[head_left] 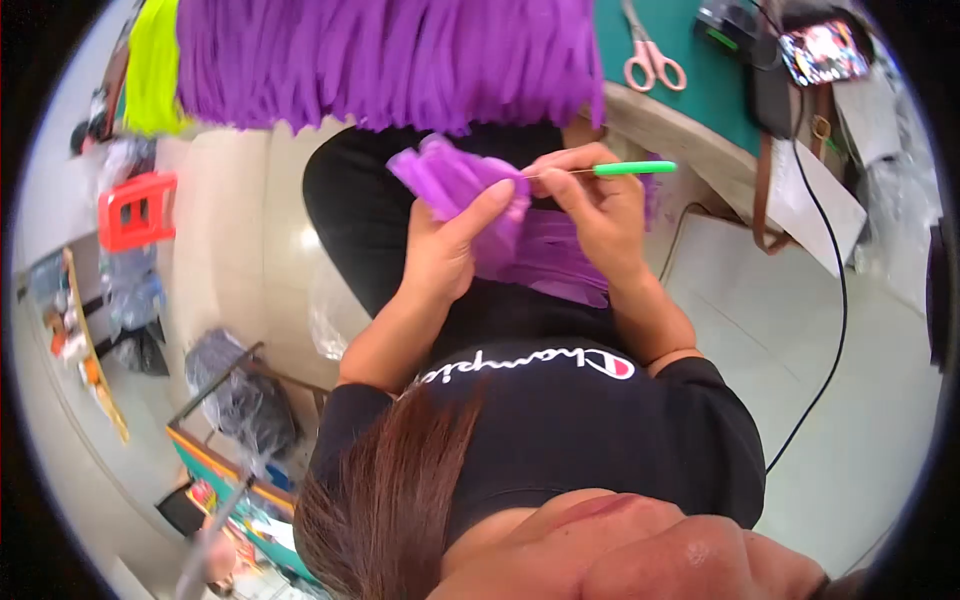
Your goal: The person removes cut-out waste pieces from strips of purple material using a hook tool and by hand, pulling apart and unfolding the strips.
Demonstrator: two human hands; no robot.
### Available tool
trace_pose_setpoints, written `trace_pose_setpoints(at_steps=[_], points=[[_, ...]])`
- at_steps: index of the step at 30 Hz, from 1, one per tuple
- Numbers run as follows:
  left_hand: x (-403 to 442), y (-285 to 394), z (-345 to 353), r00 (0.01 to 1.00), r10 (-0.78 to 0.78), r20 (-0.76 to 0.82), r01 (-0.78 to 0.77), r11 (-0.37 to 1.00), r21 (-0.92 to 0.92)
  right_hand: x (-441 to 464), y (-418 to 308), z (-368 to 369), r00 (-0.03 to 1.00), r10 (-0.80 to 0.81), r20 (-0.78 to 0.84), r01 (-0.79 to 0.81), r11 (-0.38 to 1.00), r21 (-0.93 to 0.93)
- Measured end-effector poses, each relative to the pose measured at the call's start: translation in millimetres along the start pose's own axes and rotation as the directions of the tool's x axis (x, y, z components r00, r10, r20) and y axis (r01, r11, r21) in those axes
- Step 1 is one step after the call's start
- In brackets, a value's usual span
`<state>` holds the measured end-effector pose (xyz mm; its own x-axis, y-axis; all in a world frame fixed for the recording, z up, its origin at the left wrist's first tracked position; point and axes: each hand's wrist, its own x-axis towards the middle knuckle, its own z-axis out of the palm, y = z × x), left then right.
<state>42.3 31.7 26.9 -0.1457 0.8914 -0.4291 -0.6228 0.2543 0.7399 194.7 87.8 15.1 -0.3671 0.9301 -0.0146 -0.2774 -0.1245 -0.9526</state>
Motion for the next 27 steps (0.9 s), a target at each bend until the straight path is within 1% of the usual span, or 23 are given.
trace_pose_setpoints(at_steps=[1,4,8,17,26,27], points=[[0.9,-0.8,-4.3,0.999,-0.007,0.039,0.006,1.0,0.023,-0.4,-1.4,1.4,1.0,-0.015,0.007,0.015,1.0,0.004],[0.4,-0.7,-4.5,0.998,0.017,0.055,-0.017,1.0,0.015,1.5,-2.1,1.1,0.998,-0.048,0.03,0.048,0.999,-0.001],[-0.8,2.4,0.9,0.999,0.038,0.012,-0.038,0.999,0.011,2.0,-2.2,1.0,0.996,-0.08,0.05,0.082,0.996,-0.029],[-1.8,3.9,1.2,0.997,0.06,0.043,-0.061,0.998,0.011,2.2,2.2,1.3,0.995,-0.077,0.066,0.079,0.996,-0.029],[-2.8,0.9,2.1,0.997,0.079,-0.006,-0.079,0.997,0.013,-0.3,-0.1,1.7,0.995,-0.073,0.062,0.074,0.997,-0.012],[-3.1,1.5,2.0,0.997,0.078,0.012,-0.078,0.997,0.014,-0.6,-0.5,1.6,0.996,-0.07,0.063,0.071,0.997,-0.018]])
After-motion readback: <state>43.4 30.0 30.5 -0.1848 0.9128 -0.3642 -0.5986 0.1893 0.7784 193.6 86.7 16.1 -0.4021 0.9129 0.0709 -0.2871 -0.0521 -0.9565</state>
